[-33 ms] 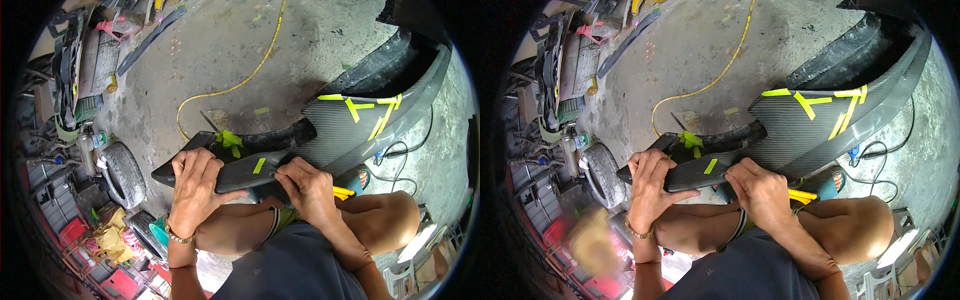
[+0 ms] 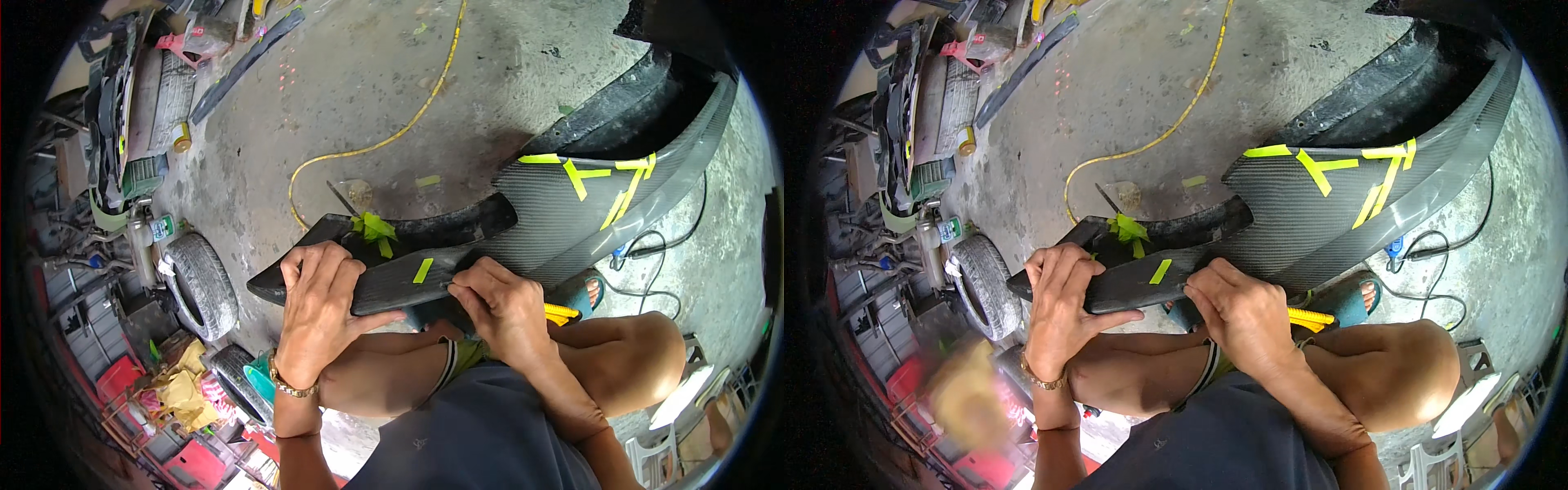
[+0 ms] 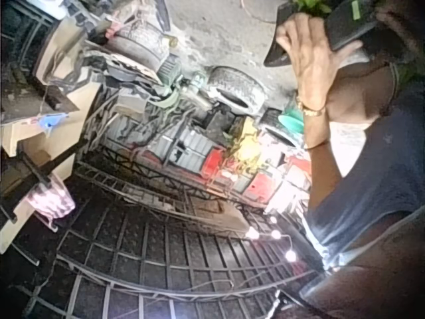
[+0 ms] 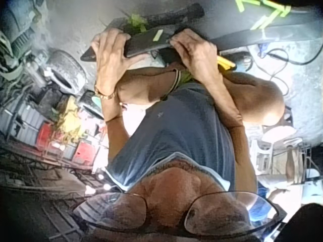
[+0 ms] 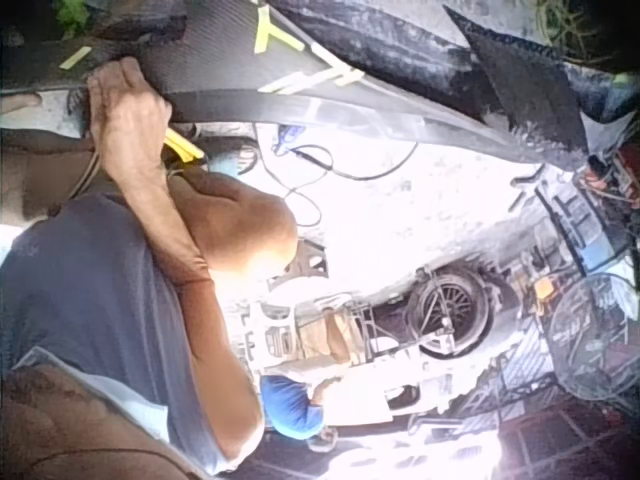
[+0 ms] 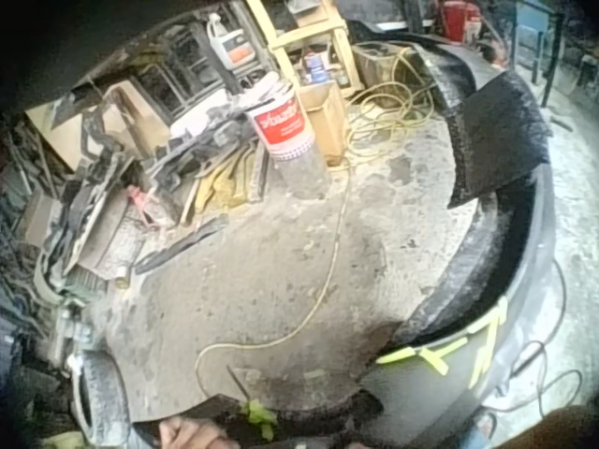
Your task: The person applies small pieces of tape to a carbon fiber car bumper and uses a small tool to press a black trim piece into a recessed slot on the bumper.
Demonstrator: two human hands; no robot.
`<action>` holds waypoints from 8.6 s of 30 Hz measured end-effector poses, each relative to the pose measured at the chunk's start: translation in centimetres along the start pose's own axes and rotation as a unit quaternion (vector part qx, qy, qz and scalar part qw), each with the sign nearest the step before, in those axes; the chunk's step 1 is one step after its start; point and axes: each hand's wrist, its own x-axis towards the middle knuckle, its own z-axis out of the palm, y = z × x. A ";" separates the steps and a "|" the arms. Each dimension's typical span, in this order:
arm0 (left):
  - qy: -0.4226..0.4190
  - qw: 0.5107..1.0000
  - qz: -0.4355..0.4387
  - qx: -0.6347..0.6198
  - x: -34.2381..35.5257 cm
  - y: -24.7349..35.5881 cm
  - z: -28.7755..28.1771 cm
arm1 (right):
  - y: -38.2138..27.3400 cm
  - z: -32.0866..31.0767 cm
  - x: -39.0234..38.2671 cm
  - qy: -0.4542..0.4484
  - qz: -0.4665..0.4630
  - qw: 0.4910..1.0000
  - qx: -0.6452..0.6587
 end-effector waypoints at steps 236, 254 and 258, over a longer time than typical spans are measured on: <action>0.118 0.675 -0.284 -0.670 -9.4 9.8 5.9 | -1.3 -2.9 -1.9 -0.298 0.113 0.901 0.296; 0.027 0.994 -0.096 0.040 -6.2 5.1 0.2 | 0.0 -2.7 -0.9 -0.323 0.034 0.907 0.269; 0.003 0.995 -0.083 0.053 -6.8 4.9 0.0 | 0.1 -2.7 -1.1 -0.316 0.052 0.908 0.270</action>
